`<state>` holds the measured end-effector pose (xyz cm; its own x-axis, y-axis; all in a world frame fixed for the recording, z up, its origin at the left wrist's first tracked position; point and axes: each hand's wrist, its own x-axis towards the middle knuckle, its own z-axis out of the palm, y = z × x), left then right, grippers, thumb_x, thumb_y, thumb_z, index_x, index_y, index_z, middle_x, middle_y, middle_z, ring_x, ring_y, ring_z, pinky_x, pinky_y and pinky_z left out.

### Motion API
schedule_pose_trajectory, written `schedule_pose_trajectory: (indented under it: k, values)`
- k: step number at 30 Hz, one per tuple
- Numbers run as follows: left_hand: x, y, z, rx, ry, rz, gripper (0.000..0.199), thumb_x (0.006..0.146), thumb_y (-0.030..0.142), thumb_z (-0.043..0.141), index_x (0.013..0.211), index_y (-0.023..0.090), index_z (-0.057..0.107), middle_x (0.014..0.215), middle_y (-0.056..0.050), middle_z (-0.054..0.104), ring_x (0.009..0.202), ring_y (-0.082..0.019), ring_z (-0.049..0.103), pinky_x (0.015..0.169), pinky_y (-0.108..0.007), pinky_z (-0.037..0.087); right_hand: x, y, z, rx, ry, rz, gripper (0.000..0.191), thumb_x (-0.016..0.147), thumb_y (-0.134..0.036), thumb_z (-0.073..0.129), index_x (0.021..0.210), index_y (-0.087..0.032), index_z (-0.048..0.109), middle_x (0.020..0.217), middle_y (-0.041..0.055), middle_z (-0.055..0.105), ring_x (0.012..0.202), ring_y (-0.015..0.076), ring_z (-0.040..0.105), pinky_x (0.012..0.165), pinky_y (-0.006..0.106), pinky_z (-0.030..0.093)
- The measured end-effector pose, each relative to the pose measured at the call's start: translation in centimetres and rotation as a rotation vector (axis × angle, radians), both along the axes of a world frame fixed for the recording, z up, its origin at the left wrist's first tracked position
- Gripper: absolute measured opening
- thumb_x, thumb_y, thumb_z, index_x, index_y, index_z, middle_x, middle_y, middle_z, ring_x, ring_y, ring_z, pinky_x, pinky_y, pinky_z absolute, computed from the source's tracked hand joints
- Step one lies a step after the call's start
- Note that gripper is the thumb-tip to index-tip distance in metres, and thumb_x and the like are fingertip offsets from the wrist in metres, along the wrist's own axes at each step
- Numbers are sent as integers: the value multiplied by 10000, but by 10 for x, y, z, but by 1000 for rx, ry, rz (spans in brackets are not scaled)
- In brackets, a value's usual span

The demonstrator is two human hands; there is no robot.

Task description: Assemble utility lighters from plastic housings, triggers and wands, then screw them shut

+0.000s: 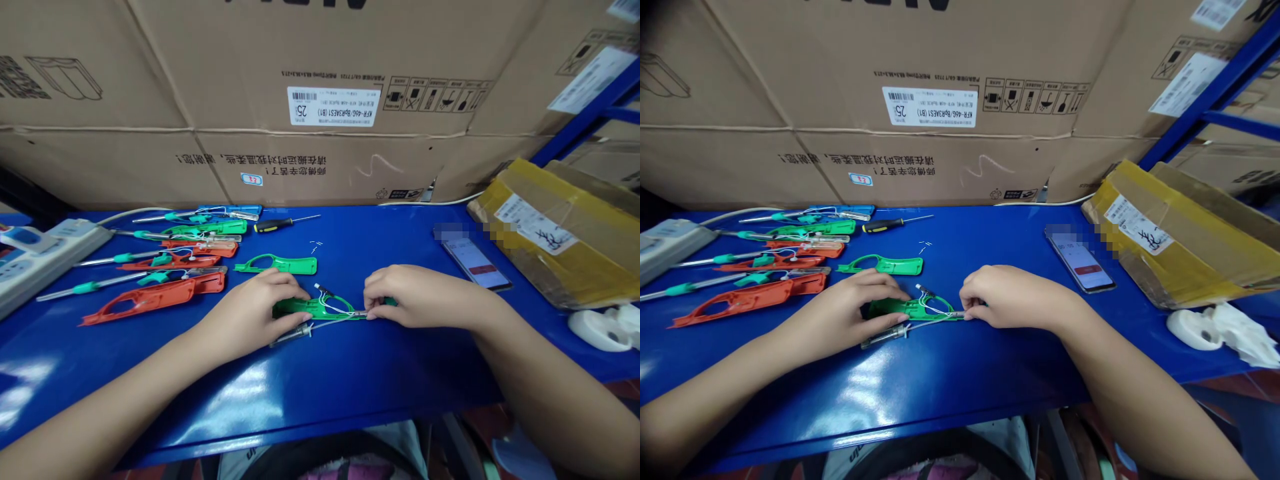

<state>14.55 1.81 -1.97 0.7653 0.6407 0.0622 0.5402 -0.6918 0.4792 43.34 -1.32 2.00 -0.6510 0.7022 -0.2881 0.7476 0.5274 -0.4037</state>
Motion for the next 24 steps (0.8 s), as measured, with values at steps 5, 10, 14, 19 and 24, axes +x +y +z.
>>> schedule_pose_trajectory:
  k: [5, 10, 14, 19, 24]
  values:
    - [1, 1, -1, -28, -30, 22, 243, 923, 417, 660, 1083, 245, 724, 1057, -44, 694, 1042, -238, 629, 910, -390, 533, -7, -7, 1, 171, -108, 30, 195, 939, -155, 567, 836, -177, 731, 864, 51, 722, 850, 210, 648, 800, 340, 404]
    - [1, 2, -5, -40, -60, 18, 230, 910, 416, 685, 1055, 244, 729, 1048, -41, 690, 1040, -232, 629, 912, -383, 530, -15, -14, -2, 290, -159, 69, 233, 971, -150, 519, 828, -161, 702, 879, 65, 714, 836, 219, 629, 785, 358, 374]
    - [0, 2, -7, -36, -67, 31, 219, 910, 414, 689, 1046, 247, 730, 1042, -38, 687, 1022, -225, 638, 897, -374, 531, -13, -17, -4, 330, -184, 76, 228, 957, -109, 511, 829, -172, 689, 877, 54, 701, 838, 221, 618, 766, 361, 349]
    - [-1, 1, -6, -20, -46, 30, 218, 910, 411, 693, 1052, 252, 740, 1041, -34, 692, 1016, -222, 647, 893, -366, 533, -10, -19, -4, 341, -227, 96, 228, 922, -55, 510, 828, -177, 679, 879, 51, 685, 856, 228, 614, 751, 359, 334]
    - [0, 1, -5, 26, -38, 30, 235, 918, 421, 681, 1068, 255, 754, 1040, -35, 698, 1000, -217, 661, 881, -355, 543, -12, -23, -5, 401, -266, 112, 208, 859, -26, 545, 787, -171, 676, 858, 66, 668, 829, 232, 611, 749, 363, 340]
